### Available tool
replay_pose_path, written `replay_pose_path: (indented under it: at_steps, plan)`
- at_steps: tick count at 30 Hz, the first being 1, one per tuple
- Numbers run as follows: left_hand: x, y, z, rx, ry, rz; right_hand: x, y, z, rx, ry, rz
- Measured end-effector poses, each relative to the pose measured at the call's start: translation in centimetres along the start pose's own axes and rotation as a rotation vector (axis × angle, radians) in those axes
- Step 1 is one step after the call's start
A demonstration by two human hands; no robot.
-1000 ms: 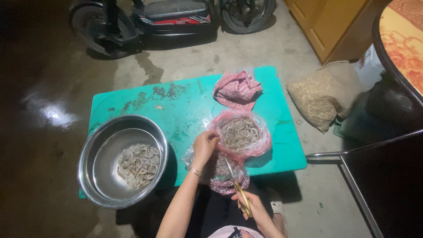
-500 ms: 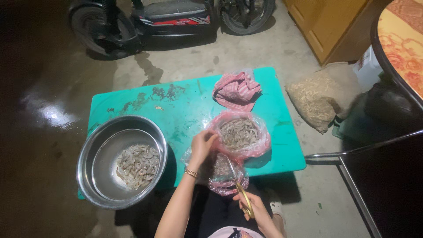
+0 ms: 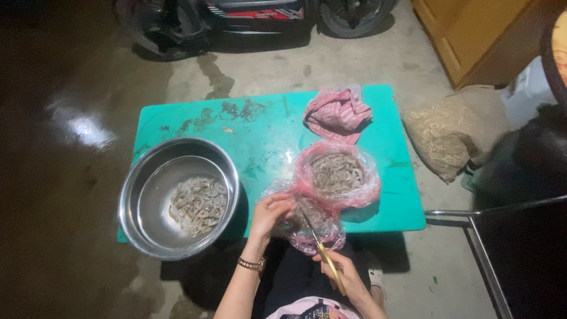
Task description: The person uses scissors to trim the heads and tails of raw shrimp one by one. Trimmed shrimp are placed into a metal bowl while the person continues working through a plastic bag of shrimp on a green table.
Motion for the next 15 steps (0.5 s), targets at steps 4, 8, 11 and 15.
replay_pose_path:
  at_steps: [4,8,11,15]
  plan:
    - [-1.6,0.5,1.2,0.124,0.047,-0.025,0.2,-0.6,-0.3,0.017,-0.090,0.037]
    - [-2.8,0.9,1.2,0.140,0.032,0.021,0.5,-0.9,-0.6,0.016,-0.114,0.017]
    - [-3.5,1.2,0.9,0.133,-0.018,0.029,0.7,-1.0,-0.8,0.031,-0.131,0.010]
    - [-4.0,1.4,0.6,0.151,-0.036,-0.005,0.7,-1.1,-0.7,0.047,-0.152,0.064]
Point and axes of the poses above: each hand's wrist, its own z-axis away from the middle knuckle, its own y-axis out of the back of the hand, x = y × z, the point moved 1 cm from there along -z, towards the middle knuckle, and after that the axes turned 13 degrees about y, right-handed, at the moved point
